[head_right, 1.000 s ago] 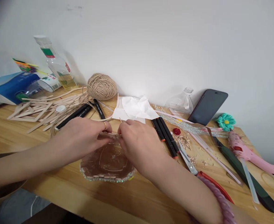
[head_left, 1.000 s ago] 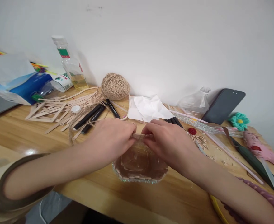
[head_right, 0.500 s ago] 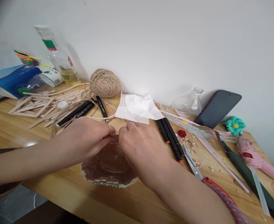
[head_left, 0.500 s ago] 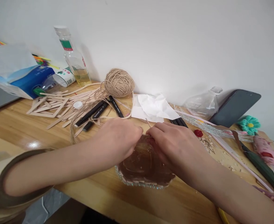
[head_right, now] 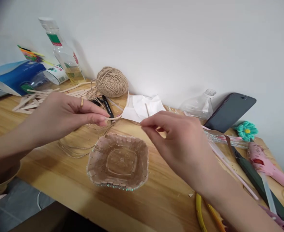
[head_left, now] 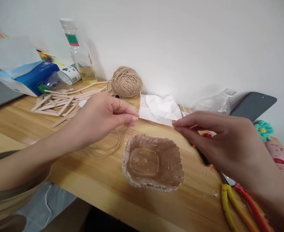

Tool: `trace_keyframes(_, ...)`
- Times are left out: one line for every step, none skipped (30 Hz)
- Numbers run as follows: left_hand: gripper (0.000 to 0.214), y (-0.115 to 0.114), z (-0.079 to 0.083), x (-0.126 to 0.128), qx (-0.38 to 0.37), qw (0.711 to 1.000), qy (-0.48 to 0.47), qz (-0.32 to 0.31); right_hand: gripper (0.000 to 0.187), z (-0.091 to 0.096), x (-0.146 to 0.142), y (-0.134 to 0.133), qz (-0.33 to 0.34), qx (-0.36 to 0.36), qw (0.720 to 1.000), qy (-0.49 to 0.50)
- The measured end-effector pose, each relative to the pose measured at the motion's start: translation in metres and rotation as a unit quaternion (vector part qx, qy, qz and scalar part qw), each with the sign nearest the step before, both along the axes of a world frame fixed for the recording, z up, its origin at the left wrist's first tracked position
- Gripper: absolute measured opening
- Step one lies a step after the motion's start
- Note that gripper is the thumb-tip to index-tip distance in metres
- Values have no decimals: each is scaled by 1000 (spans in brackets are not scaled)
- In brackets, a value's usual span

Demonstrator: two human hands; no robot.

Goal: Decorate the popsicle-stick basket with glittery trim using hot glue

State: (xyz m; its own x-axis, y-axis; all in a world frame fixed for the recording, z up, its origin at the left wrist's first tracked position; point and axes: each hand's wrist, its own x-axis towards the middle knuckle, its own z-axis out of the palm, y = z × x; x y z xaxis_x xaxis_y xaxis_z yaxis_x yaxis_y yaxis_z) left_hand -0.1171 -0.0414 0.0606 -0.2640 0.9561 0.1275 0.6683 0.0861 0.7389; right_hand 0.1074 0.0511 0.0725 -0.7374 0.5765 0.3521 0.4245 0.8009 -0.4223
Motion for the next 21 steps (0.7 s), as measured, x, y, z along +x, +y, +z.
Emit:
trace_keyframes(20, -3, -3, 1, 4, 1000, -4, 10, 8, -2, -2, -4, 25, 27, 999, -7)
trace_keyframes(20, -5, -6, 3, 5, 1000, -3, 14, 6, -4, -5, -7, 50, 59, 997, -22)
trace_keyframes(21, -8, -9, 5, 4, 1000, 0, 12, 8, -7, -8, -11, 72, 91, 992, -43)
trace_keyframes(22, -10, -12, 7, -2, 1000, -2, 3, 13, -11, -13, -14, 85, 114, 987, -69)
trace_keyframes(23, -12, -14, 10, -11, 1000, -8, -11, 16, -14, -17, -16, 94, 129, 982, -98)
trace_keyframes(25, -14, -17, 12, -26, 999, -16, -30, 15, -17, -21, -17, 98, 136, 978, -125)
trace_keyframes(25, -16, -19, 14, -43, 998, -24, -50, 11, -21, -25, -17, 101, 136, 974, -148)
trace_keyframes(26, -17, -20, 16, -60, 995, -29, -68, 8, -23, -28, -17, 102, 135, 972, -165)
trace_keyframes(26, -18, -21, 18, -73, 994, -29, -81, 8, -26, -31, -17, 101, 134, 970, -176)
trace_keyframes(27, -18, -23, 20, -82, 992, -25, -91, 9, -27, -33, -17, 99, 131, 970, -180)
trace_keyframes(28, -19, -23, 21, -88, 991, -19, -98, 10, -29, -34, -17, 97, 126, 970, -181)
trace_keyframes(30, -20, -24, 21, -91, 991, -16, -100, 10, -30, -35, -17, 95, 121, 971, -182)
trace_keyframes(32, -20, -25, 22, -92, 991, -14, -98, 10, -30, -36, -18, 96, 118, 971, -182)
trace_keyframes(33, -20, -26, 22, -93, 991, -12, -96, 11, -30, -37, -20, 98, 121, 971, -182)
trace_keyframes(34, -20, -26, 22, -94, 991, -11, -92, 12, -29, -38, -21, 101, 130, 970, -181)
trace_keyframes(34, -20, -27, 21, -94, 992, -9, -88, 12, -29, -39, -23, 104, 143, 968, -181)
trace_keyframes(34, -20, -27, 21, -93, 992, -5, -85, 13, -28, -40, -24, 102, 157, 966, -181)
trace_keyframes(33, -19, -27, 21, -91, 992, -1, -84, 13, -27, -41, -25, 98, 168, 964, -182)
trace_keyframes(32, -19, -28, 21, -90, 992, 3, -85, 14, -26, -41, -25, 95, 171, 962, -188)
trace_keyframes(30, -18, -28, 21, -88, 992, 5, -86, 13, -25, -41, -24, 95, 168, 961, -198)
trace_keyframes(28, -18, -28, 21, -86, 992, 7, -89, 13, -24, -40, -22, 98, 157, 960, -211)
